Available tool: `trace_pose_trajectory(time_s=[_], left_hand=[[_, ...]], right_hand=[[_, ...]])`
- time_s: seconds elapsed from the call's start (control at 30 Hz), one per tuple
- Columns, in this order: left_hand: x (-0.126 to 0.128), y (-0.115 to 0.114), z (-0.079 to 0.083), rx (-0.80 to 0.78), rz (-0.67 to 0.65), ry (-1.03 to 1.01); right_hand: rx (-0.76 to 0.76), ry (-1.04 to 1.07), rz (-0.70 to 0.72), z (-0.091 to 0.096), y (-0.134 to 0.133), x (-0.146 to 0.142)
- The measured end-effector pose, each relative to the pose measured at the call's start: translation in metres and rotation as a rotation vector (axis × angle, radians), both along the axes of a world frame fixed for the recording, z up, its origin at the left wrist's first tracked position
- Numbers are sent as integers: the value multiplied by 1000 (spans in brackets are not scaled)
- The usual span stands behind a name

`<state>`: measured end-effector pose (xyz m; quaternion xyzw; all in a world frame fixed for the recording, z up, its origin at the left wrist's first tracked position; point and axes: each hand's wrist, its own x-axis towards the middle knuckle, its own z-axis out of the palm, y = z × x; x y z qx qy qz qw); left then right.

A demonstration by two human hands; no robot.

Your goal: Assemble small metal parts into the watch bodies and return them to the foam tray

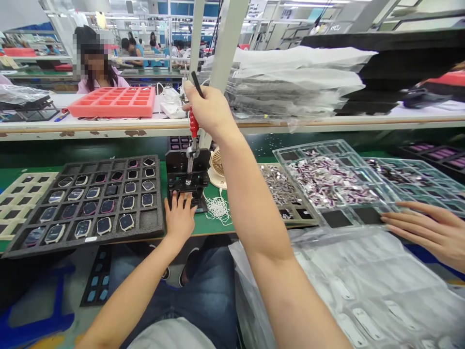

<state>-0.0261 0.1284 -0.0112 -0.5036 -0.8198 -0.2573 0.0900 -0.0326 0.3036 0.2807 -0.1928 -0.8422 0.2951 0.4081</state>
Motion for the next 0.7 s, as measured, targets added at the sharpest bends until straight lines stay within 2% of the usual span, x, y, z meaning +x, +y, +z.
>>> trace_pose_trajectory(time_s=[0.1,0.17,0.23,0.3,0.4,0.47,0.5,0.57,0.63,0.7], left_hand=[[0,2,-1,16,-6,-16],[0,-1,-1,45,-20,-30],[5,-11,-1,85,-53,-42],[13,-31,1,132,-113,-47],[27,-74,8,190,-205,-49],[28,-104,19,224,-203,-46],[24,-118,26,241,-160,-36],[5,-140,43,245,19,8],[-24,-156,59,150,244,44],[-56,-167,72,-10,332,20]], right_hand=[[88,-54,1,6,-17,6],[229,57,-46,-4,-34,17],[323,206,-108,-25,-54,31],[361,327,-160,-54,-74,45],[357,406,-227,-102,-100,60],[324,383,-253,-130,-110,65],[307,368,-252,-141,-113,66],[278,350,-224,-155,-115,68],[241,373,-209,-160,-116,72],[176,435,-255,-161,-117,78]])
